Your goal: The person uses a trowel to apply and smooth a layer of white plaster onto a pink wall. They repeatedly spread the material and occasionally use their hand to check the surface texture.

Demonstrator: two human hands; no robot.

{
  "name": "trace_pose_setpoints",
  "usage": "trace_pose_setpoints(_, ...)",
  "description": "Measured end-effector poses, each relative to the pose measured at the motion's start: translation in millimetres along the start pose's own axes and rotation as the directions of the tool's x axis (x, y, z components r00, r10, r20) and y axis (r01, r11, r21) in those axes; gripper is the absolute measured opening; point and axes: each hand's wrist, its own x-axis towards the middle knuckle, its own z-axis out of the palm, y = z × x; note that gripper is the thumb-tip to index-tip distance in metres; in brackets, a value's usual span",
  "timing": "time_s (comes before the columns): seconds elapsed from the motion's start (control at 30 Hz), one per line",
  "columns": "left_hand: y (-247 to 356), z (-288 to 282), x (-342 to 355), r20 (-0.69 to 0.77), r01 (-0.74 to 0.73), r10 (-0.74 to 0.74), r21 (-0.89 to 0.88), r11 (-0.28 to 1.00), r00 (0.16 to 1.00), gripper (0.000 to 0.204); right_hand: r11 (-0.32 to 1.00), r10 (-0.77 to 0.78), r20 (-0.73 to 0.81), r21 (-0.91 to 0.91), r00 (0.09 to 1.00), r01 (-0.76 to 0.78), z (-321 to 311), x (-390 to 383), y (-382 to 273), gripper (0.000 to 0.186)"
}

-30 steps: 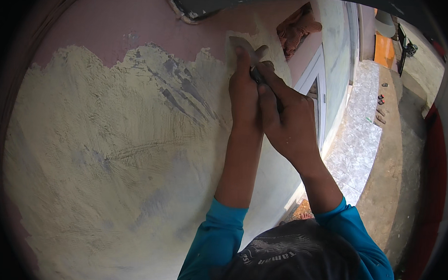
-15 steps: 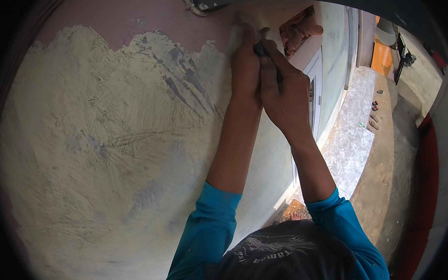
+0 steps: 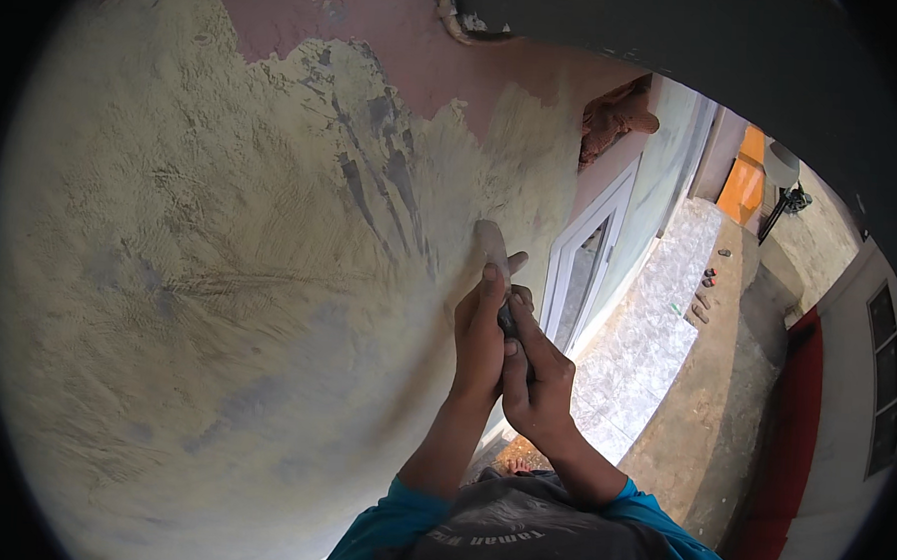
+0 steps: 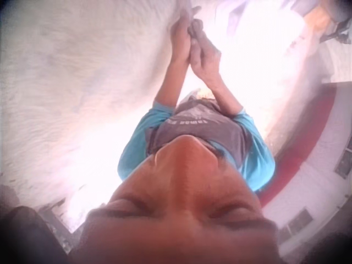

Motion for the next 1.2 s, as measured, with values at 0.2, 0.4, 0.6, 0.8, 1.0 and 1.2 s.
trace_pose_setpoints(0.2,-13.1,-18.7,-10.0,0.057,-0.016,0.019,-0.045,0.999,0.998,0.069,0.999,0.042,0.072,0.009,0.997,-0.043,3.9,-18.3,12.4,0.052)
trace_pose_setpoints(0.4,-12.3,-11.3,-12.6,-0.025,-0.031,0.031,-0.022,0.999,0.999,0.069,0.998,-0.06,0.057,-0.02,0.997,0.062,1.2,-13.5,11.0,0.053)
trace_pose_setpoints(0.6,-10.2,-18.3,-12.6,0.028,-0.007,0.006,0.038,0.999,1.0,0.078,0.988,-0.147,0.056,-0.039,0.988,0.149,-1.0,-8.8,11.6,0.055)
trace_pose_setpoints(0.8,-9.9,-15.5,-11.1,0.071,-0.002,0.001,0.002,1.0,0.997,0.076,0.986,-0.159,0.009,-0.044,0.987,0.159,-3.3,-4.8,11.0,0.054)
trace_pose_setpoints(1.0,9.2,-2.6,1.0,0.13,0.011,-0.01,-0.012,1.0,0.991,0.068,0.998,0.067,-0.002,0.02,0.998,-0.067,-8.3,13.6,-9.6,0.05)
trace_pose_setpoints(1.2,43.7,17.5,16.9,0.152,0.065,-0.057,-0.052,0.997,0.987,0.065,0.977,-0.195,-0.145,-0.117,0.97,0.178,-2.0,47.0,-34.0,0.048)
